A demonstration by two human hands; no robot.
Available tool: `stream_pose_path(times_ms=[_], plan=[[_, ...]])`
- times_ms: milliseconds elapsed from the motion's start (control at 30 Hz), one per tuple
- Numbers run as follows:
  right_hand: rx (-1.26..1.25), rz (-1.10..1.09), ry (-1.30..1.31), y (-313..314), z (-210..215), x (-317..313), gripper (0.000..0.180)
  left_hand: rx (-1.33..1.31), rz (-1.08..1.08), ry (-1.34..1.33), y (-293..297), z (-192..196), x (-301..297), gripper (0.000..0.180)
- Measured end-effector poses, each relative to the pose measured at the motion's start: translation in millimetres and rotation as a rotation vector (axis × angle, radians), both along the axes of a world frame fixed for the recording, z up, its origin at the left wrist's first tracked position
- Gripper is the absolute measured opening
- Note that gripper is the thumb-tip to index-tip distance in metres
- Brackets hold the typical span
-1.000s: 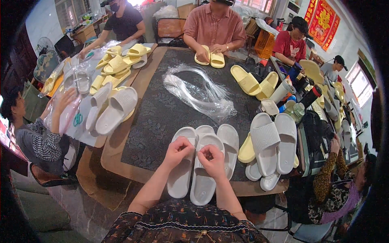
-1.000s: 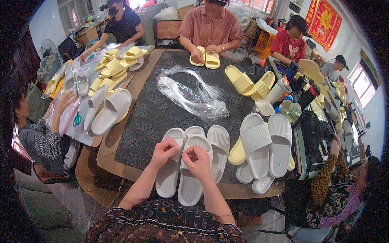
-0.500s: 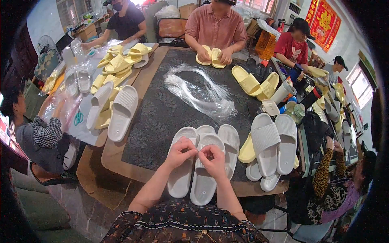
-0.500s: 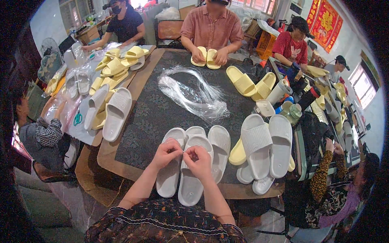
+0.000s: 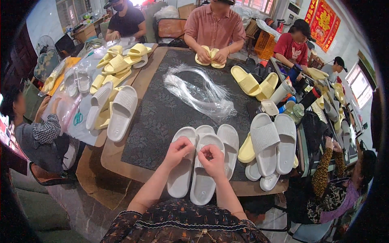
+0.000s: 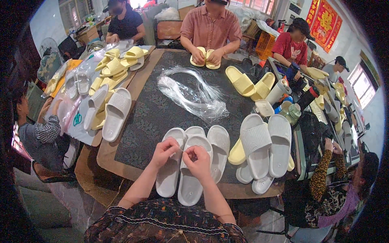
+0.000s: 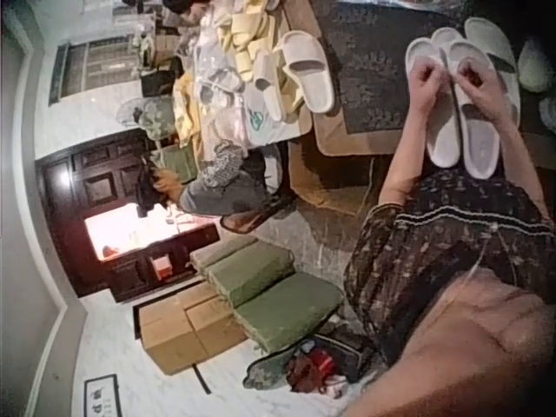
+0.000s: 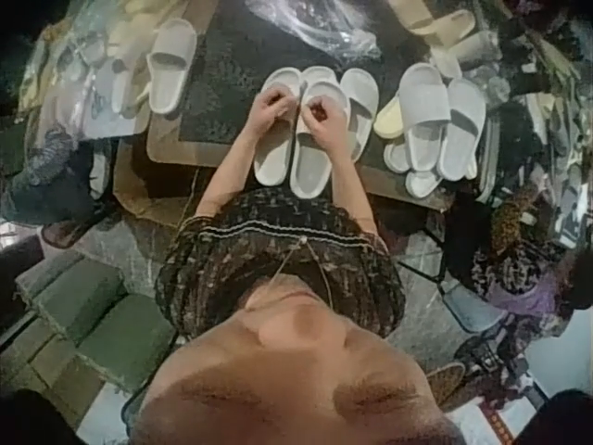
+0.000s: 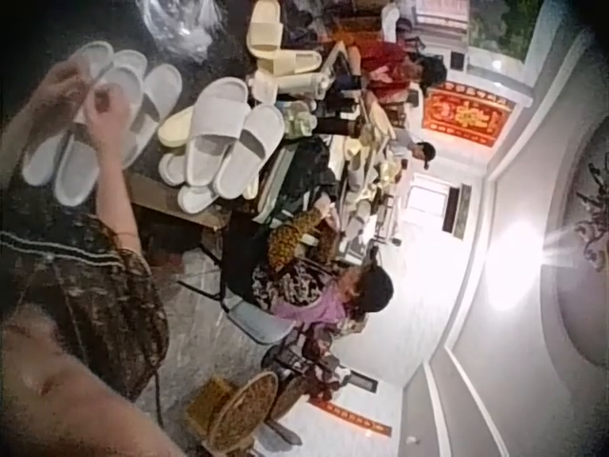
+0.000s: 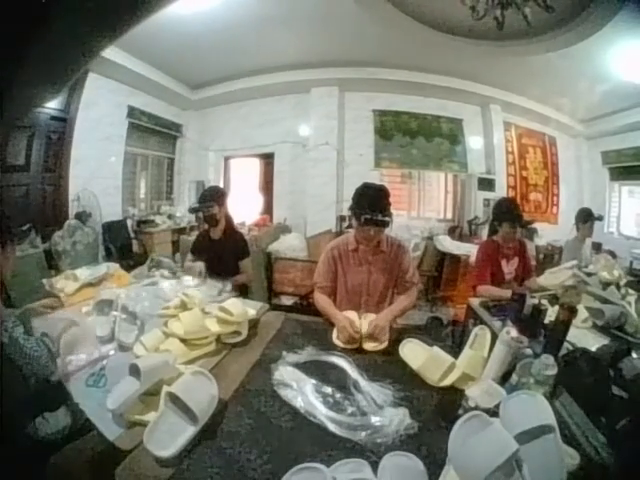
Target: The recorder is inspecting and pairing different colored rubber slippers at a manufacturing work table.
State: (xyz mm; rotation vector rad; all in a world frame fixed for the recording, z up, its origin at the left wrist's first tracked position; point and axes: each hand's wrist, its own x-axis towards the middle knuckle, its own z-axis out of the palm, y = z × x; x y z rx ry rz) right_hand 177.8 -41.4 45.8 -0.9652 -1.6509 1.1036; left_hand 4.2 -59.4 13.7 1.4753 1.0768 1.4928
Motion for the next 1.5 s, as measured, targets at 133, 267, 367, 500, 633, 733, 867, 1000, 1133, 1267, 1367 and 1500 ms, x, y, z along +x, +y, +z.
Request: stream_pose_path(times_ms=[133,267,367,500,633,733,867,1000,1133,1267,1367,1500], plan=[[0.218,-0.040,-0.101,-3,6,-3,0.010,-0.177,-0.075,-0.379,-1,-5,-6,0.008],[0.566,-0.124,-0.151,-11,12,-1,0.012,-0.189,-0.089,-0.421,-2,-7,-11,0.011],[0.637,-0.088,-0.053,-30,6,10,0.015,-0.195,-0.077,-0.472,-4,-1,-10,0.013],[0.486,0.023,-0.179,-60,-13,29,0.017,-0.152,-0.069,-0.458,-3,-5,-10,0.013],[0.197,-0.013,-0.443,-69,-24,34,0.031,-0.187,-0.037,-0.474,-2,-6,-7,0.016],[0.190,-0.099,-0.555,-71,-18,34,0.037,-0.156,-0.038,-0.433,-6,-7,-8,0.013],[0.271,-0.069,-0.613,-64,-10,22,0.041,-0.396,-0.116,-0.392,-28,14,-5,0.012],[0.337,-0.060,-0.646,-56,-20,9,0.033,-0.276,-0.259,-0.331,-45,30,-4,0.007],[0.315,-0.100,-0.576,-56,-19,5,0.026,-0.321,-0.009,-0.281,-37,33,-44,0.010],[0.340,-0.166,-0.530,-59,-25,10,0.025,-0.148,0.595,-0.132,3,23,-119,0.032],[0.345,-0.144,-0.505,-59,-26,7,0.025,-0.081,0.918,0.226,35,-9,-195,0.056],[0.382,-0.112,-0.559,-58,-42,14,0.021,-0.301,0.757,0.017,46,-10,-252,0.067]])
